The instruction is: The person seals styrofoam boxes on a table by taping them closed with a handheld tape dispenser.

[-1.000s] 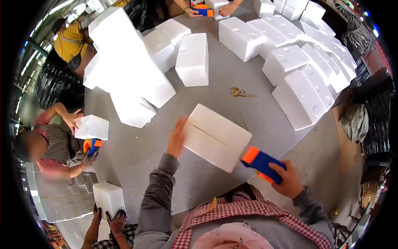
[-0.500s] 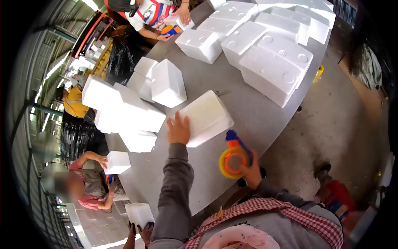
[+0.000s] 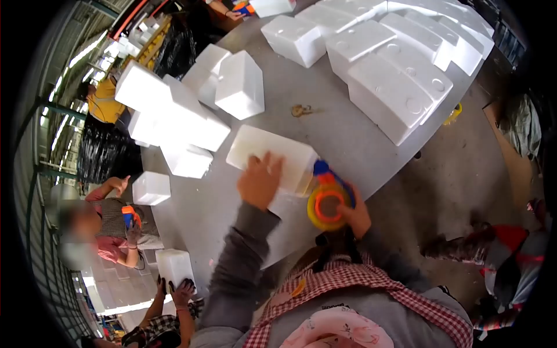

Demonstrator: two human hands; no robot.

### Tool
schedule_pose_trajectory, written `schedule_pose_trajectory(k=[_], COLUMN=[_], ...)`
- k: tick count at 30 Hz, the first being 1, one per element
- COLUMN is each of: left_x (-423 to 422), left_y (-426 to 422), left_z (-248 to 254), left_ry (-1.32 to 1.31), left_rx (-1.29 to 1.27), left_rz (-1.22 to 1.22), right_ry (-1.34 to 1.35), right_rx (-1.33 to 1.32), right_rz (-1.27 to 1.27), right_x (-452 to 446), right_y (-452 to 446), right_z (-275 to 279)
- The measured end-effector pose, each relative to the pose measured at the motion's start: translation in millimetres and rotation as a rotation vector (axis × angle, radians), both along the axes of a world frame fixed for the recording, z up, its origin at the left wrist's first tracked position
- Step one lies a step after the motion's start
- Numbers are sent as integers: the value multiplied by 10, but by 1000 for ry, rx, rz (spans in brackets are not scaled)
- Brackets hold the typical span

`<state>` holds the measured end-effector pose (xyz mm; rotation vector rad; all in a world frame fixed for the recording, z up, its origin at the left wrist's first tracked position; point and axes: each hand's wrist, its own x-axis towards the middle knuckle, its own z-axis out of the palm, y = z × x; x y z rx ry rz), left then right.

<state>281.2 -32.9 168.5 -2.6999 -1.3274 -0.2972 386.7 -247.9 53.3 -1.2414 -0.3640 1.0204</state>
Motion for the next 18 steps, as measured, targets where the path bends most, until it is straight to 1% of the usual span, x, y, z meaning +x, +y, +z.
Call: schedule_pose_trajectory(k=[1, 3, 4, 5, 6, 7, 8, 9, 11, 12, 13, 15, 16, 17, 18], left_x=[71, 98, 101, 110, 77, 34, 24, 29, 81, 63, 31, 19, 0, -16, -61], left_y=[58, 438, 465, 488, 483, 481, 495, 529, 626, 618, 628, 584, 564, 625, 652], left_z=[181, -200, -218, -233, -276, -312, -322, -315, -285, -292, -291, -329, -360, -333, -310], left_ry=[-12, 49, 35, 2, -23, -24, -25, -27, -67, -36, -1, 39, -20, -84, -293], left_rx=[-7, 242, 242, 104, -45, -63, -38, -9, 36, 25, 19, 22, 18, 29, 16], left_rz=[2, -64, -55, -15, 34, 59, 49, 35, 37, 38, 38, 52, 41, 25, 40], right_ry=[8, -9, -88, -108, -176, -229, -307, -306, -605, -601, -613, -1221, -1182, -1196, -940], right_rx=[-20, -5, 54, 58, 44, 21, -36, -49, -17, -43, -46, -89, -23, -22, 142], right_rz=[10, 81, 46, 52, 241, 441, 519, 540, 602, 601, 618, 1335, 1336, 1327, 1098], right_x=[47, 165, 43, 106, 163, 179, 214, 171, 214, 234, 219, 21, -48, 8, 241], right_y=[-66, -123, -338, -415, -530, -620, -382, -224, 73, 48, 122, 329, 361, 330, 257], right_z=[29, 167, 71, 89, 175, 268, 415, 446, 388, 367, 508, 889, 878, 886, 884])
